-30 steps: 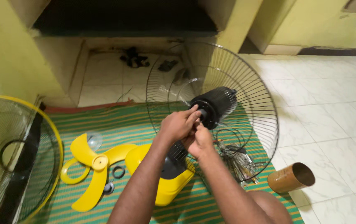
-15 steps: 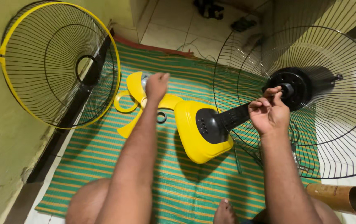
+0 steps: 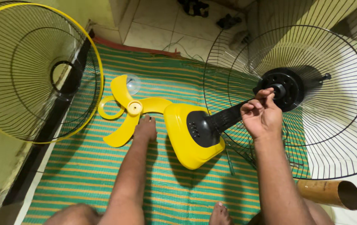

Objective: The person assembles a yellow pedestal fan by attaching the motor housing to the base, securing the front grill, and mounting the fan blades onto the motor shaft. They then attach the rear grill and tighten the central nut to complete the assembly.

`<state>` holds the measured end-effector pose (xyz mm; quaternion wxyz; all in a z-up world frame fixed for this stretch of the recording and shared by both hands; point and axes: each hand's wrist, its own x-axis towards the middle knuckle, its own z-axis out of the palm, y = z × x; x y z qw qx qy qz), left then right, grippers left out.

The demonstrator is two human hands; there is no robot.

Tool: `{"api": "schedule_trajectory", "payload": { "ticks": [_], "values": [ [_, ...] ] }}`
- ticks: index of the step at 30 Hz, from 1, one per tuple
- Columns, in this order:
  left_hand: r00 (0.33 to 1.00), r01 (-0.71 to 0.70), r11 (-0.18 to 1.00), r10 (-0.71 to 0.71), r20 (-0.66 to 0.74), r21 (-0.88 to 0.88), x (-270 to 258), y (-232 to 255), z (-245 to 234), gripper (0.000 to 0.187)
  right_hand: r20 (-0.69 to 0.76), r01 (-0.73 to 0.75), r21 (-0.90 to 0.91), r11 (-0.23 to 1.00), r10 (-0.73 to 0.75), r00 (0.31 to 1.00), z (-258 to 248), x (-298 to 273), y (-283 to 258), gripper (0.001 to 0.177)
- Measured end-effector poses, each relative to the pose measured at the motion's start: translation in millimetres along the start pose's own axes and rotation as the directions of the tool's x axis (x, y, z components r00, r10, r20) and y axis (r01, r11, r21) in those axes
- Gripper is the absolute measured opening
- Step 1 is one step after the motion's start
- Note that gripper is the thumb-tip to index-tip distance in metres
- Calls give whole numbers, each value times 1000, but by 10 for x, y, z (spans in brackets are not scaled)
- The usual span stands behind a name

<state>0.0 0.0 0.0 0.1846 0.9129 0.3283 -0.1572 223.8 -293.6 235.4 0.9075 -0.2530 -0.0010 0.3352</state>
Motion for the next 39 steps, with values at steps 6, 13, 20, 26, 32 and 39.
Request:
{"api": "schedule_trajectory", "payload": {
  "ticks": [6, 13, 20, 26, 32, 39],
  "values": [
    [940, 163, 983, -130, -315, 81, 176, 159, 579, 54, 37, -32, -18, 999, 32, 999, 44, -51, 1, 24],
    [934, -16, 990, 65, -352, 140, -66, 451, 1179, 35, 80, -43, -36, 998, 46, 996, 44, -91, -3, 22],
    [914, -96, 990, 48, -403, -101, -139, 264, 935, 17, 40, -21, -34, 999, 22, 999, 40, -78, 0, 22],
    [685, -249, 658, -400, -609, -711, -184, 329, 346, 33, 0, -5, -5, 1000, 5, 1000, 18, -17, 32, 20],
    [581, -642, 213, -492, -648, -737, -63, 696, -553, 36, -47, 39, -33, 999, -40, 998, -39, 38, 75, 19],
    [841, -540, -361, -198, -503, -760, -701, 1485, -1336, 34, -63, 46, -18, 999, -47, 997, -151, 141, 180, 18]
  ]
}}
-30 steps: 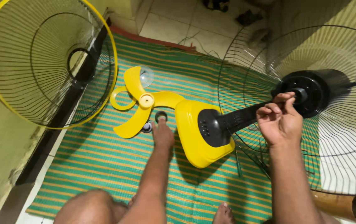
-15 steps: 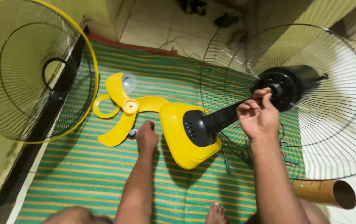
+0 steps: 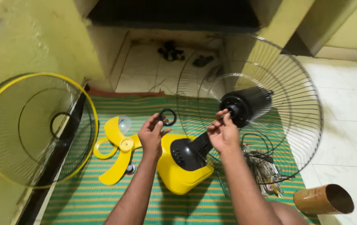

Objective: The person assembles a yellow pedestal fan by attaching the motor housing to the base, securing the front grill, and mounting the fan blades onto the motor shaft. They then attach the rear grill and tighten the central nut to complete the assembly.

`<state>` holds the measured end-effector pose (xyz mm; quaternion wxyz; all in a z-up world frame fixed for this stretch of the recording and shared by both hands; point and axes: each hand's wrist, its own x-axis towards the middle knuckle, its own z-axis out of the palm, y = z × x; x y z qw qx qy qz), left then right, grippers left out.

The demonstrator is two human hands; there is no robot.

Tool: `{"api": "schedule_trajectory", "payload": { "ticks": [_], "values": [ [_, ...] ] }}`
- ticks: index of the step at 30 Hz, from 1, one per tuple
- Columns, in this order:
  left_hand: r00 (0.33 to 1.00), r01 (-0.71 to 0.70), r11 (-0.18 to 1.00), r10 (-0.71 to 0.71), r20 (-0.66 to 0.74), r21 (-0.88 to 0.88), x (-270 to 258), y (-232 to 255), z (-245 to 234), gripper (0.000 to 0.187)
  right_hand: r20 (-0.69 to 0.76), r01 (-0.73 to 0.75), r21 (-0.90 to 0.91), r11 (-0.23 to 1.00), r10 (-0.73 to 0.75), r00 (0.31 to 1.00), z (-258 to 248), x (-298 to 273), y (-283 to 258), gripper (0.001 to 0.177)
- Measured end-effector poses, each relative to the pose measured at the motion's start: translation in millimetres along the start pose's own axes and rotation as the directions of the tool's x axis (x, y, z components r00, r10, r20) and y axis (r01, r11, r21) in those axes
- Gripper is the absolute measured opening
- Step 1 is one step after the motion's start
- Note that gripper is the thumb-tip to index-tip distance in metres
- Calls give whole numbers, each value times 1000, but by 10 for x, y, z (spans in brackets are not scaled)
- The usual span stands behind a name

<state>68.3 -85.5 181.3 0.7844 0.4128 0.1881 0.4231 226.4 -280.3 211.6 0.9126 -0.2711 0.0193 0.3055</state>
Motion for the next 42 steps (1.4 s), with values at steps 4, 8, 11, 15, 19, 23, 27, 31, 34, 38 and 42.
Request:
{"api": "schedule_trajectory", "payload": {
  "ticks": [4, 8, 11, 15, 19, 23, 27, 31, 34, 38, 42],
  "values": [
    [984, 89, 996, -84, 160, -29, -202, 182, 385, 43, -14, -5, 32, 999, 6, 1000, -53, 63, 106, 17],
    [957, 138, 989, -121, 263, -45, -257, 67, 741, 43, -39, 8, 35, 999, -7, 999, -12, 57, 187, 18],
    [936, 157, 987, -137, 324, -36, -258, -86, 965, 39, -53, 16, 32, 999, -14, 998, 26, 36, 243, 20],
    [933, 67, 992, -100, 345, 107, -217, -111, 1157, 38, -11, 42, 69, 997, -41, 999, 45, 5, 290, 23],
    [933, -99, 947, -19, 359, 307, -252, 33, 1287, 42, 44, -16, 111, 994, 11, 999, 15, -1, 267, 32],
    [840, -502, 705, 260, 475, 501, -410, 214, 1366, 58, 29, 8, 134, 991, -12, 999, 25, 18, 269, 29],
    [732, -678, 539, 443, 517, 499, -533, 275, 1434, 49, -34, 57, 71, 996, -55, 998, 8, 26, 293, 26],
    [879, -459, 603, 201, 433, 652, -542, 254, 1445, 37, -4, 34, 123, 992, -34, 999, -53, 16, 313, 20],
    [828, -542, 541, 212, 519, 643, -508, 249, 1416, 26, -67, 46, 98, 994, -39, 997, -53, 36, 326, 21],
    [789, -606, 489, 275, 549, 627, -501, 254, 1423, 18, 20, 46, 153, 987, -50, 999, 7, 8, 319, 26],
    [844, -530, 418, 169, 510, 738, -489, 298, 1479, 14, -55, -3, 102, 995, 8, 998, 98, -98, 300, 26]
  ]
}}
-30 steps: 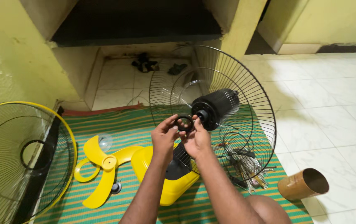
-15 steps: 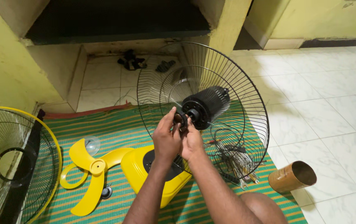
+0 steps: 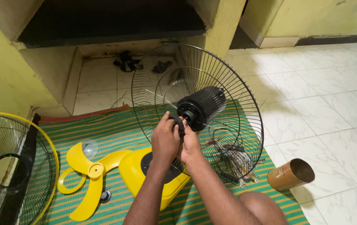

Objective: The person assembles a yellow pedestal fan by attaching the motor housing to the base, securing the front grill, and mounting the fan blades onto the motor shaft. They then attach the rear grill and tighten the central nut to complete the assembly.

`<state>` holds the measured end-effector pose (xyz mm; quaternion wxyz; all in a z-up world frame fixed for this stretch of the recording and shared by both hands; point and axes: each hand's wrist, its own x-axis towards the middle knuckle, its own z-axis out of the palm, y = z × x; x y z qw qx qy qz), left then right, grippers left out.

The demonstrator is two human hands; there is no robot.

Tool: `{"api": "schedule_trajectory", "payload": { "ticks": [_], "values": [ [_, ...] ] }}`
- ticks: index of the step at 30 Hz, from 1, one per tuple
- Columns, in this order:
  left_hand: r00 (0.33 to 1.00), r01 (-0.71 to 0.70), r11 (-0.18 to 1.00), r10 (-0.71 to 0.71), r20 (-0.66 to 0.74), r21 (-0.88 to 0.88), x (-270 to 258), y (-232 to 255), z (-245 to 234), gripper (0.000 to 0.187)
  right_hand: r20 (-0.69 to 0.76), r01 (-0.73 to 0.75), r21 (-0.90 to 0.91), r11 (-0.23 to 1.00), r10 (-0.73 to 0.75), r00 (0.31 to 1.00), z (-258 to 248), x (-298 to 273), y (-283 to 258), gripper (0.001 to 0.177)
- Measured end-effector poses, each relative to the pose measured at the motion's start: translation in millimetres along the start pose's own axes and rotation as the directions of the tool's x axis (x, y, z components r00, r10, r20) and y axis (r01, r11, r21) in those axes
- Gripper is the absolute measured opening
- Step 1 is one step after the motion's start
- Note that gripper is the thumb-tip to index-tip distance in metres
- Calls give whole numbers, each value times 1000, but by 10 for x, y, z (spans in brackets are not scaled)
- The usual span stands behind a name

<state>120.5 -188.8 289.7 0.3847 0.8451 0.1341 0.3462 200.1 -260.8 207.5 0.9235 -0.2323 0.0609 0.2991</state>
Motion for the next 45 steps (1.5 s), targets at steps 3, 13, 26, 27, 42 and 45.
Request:
{"api": "schedule_trajectory", "payload": {
  "ticks": [3, 13, 26, 27, 42, 45],
  "values": [
    [993, 67, 992, -77, 88, 108, 42, 27, -11, 16, -15, -18, 2, 1000, 18, 1000, 52, -50, 13, 27],
    [994, -37, 974, 12, 111, 225, 92, -21, 21, 23, 201, -48, -20, 999, 51, 978, 179, -310, 77, 44],
    [985, 8, 953, -60, 163, 303, 133, 75, -61, 23, 264, -82, -60, 995, 95, 960, 358, -608, 148, 67],
    [986, 5, 953, -55, 157, 303, 131, 80, -62, 23, 291, -72, -44, 996, 81, 953, 355, -595, 118, 64],
    [988, -16, 946, -36, 153, 325, 91, 102, -49, 22, 9, 58, -254, 966, -57, 998, 351, -507, 119, 69],
    [988, -45, 937, -9, 154, 346, 83, 119, -58, 22, 22, 66, -241, 968, -62, 998, 356, -503, 127, 69]
  ]
}}
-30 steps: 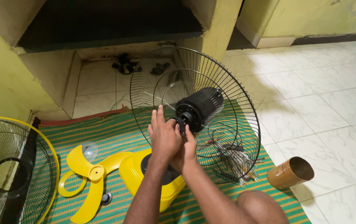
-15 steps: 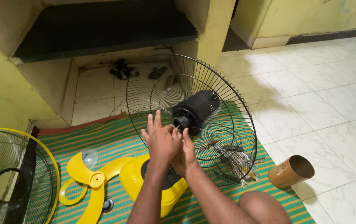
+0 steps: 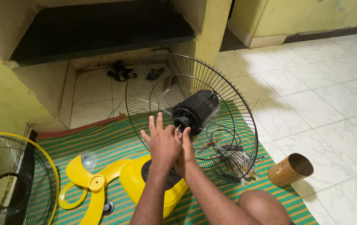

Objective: The person assembles a yellow pedestal fan by attaching the motor housing to the base, securing the front grill, and mounting the fan blades onto the motor shaft. They then attach the rear grill and tighten the central nut to complete the assembly.

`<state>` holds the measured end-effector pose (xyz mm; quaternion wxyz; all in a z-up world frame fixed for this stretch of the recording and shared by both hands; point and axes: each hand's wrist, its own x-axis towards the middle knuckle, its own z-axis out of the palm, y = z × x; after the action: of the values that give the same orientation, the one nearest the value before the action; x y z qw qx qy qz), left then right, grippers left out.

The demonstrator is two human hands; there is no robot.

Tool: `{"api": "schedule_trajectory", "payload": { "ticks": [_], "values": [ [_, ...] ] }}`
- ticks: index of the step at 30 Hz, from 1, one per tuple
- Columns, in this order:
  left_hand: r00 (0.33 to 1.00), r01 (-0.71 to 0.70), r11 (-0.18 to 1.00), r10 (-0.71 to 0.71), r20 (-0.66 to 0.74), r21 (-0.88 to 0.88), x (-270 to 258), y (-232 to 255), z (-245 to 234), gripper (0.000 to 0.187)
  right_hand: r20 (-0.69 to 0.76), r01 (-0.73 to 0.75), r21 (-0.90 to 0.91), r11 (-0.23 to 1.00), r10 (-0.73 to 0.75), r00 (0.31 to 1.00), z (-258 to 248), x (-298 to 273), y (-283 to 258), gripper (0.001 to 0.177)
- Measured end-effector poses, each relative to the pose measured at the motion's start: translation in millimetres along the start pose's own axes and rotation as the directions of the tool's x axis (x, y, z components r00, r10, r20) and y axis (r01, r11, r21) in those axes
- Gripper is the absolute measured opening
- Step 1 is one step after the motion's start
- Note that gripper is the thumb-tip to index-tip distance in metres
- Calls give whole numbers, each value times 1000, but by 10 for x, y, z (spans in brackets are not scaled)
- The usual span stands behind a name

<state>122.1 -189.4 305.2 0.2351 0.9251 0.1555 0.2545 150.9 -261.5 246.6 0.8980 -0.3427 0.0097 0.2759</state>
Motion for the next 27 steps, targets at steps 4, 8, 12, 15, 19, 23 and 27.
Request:
{"api": "schedule_trajectory", "payload": {
  "ticks": [4, 8, 12, 15, 19, 23, 27],
  "values": [
    [999, -26, 998, 24, 37, 49, 8, 25, -52, 24, 84, 3, 61, 998, -8, 996, 18, 14, 2, 69],
    [997, -30, 997, 25, 67, 75, 1, 56, -106, 25, -12, -19, 60, 998, 20, 1000, 24, 30, 19, 68],
    [997, -34, 996, 28, 73, 79, -16, 70, -104, 24, -89, -30, 29, 999, 33, 995, 26, 75, 34, 71],
    [996, -39, 997, 34, 77, 71, -53, 47, -66, 25, -113, -66, -4, 998, 65, 991, 0, 89, 63, 78],
    [996, -89, 988, 89, 3, 122, -63, -6, 4, 25, 79, -76, 83, 994, 70, 994, -77, 131, 95, 84],
    [996, -24, 978, 42, -81, 205, -119, -29, 13, 25, 277, -124, 190, 974, 68, 958, -121, 167, 129, 81],
    [995, -50, 935, 75, -59, 352, -148, 62, 24, 22, -165, 40, -57, 998, -49, 985, -134, 149, 88, 67]
  ]
}}
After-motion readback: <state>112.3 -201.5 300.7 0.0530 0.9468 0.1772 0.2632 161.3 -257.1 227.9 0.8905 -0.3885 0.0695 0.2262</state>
